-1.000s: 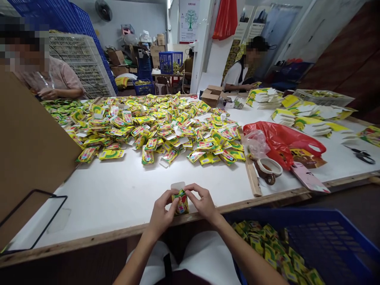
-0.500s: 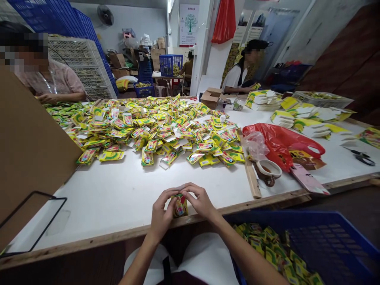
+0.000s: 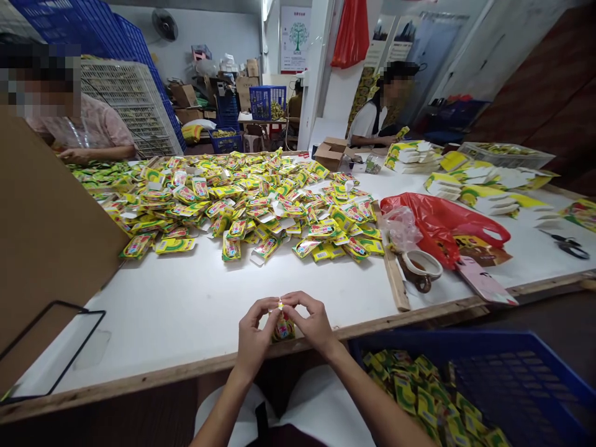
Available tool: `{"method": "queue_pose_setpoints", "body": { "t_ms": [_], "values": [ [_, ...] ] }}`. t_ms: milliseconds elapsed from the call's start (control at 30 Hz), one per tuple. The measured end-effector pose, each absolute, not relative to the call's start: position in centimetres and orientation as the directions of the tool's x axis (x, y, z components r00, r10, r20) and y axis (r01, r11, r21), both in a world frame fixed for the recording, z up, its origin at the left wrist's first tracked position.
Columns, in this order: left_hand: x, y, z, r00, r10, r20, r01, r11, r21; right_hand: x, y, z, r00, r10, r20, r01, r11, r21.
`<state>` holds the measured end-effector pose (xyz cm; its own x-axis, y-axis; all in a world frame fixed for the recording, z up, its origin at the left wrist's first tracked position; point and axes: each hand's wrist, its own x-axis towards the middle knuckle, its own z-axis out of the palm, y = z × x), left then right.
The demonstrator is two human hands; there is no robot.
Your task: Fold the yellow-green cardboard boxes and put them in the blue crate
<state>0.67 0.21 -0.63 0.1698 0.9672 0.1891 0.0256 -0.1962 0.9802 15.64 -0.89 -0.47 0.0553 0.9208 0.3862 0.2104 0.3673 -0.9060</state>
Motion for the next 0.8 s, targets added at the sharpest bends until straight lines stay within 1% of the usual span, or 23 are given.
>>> {"method": "queue_pose_setpoints", "body": {
  "t_ms": [133,233,333,467,600,700,800],
  "values": [
    [1.1,0.2,-0.5,0.12,0.984,0.129,0.037,-0.135,0.99,15.3,-0.7,-0.1,0.089,0.935,0.343,0.305,0.302,-0.903],
    [1.1,0.5,-0.3,0.11,0.99,0.09,0.032,-0.094,0.995,15.1,-0.5,0.2,0.095,0.944,0.315,0.324,0.27,-0.907],
    [1.1,0.7,-0.2,0.118,0.99,0.072,-0.007,-0.071,0.997,15.1,-0.3,0.3,0.103,0.953,0.285,0.289,0.246,-0.925],
    [1.0,1.2,0.0,0.139,0.989,0.04,-0.057,-0.033,0.998,15.2,-0.1,0.0,0.107,0.971,0.216,0.2,0.192,-0.961],
    [0.7,1.9,0.1,0.18,0.983,0.026,-0.02,-0.023,1.0,15.5,0.2,-0.4,0.103,0.98,0.169,0.136,0.154,-0.979],
    [0.3,2.1,0.0,0.228,0.972,0.049,0.021,-0.055,0.998,15.7,0.2,-0.6,0.092,0.98,0.175,0.13,0.163,-0.978],
    [-0.3,1.8,-0.2,0.283,0.956,0.084,0.022,-0.094,0.995,15.9,-0.2,-1.0,0.07,0.972,0.224,0.147,0.212,-0.966]
  ]
}}
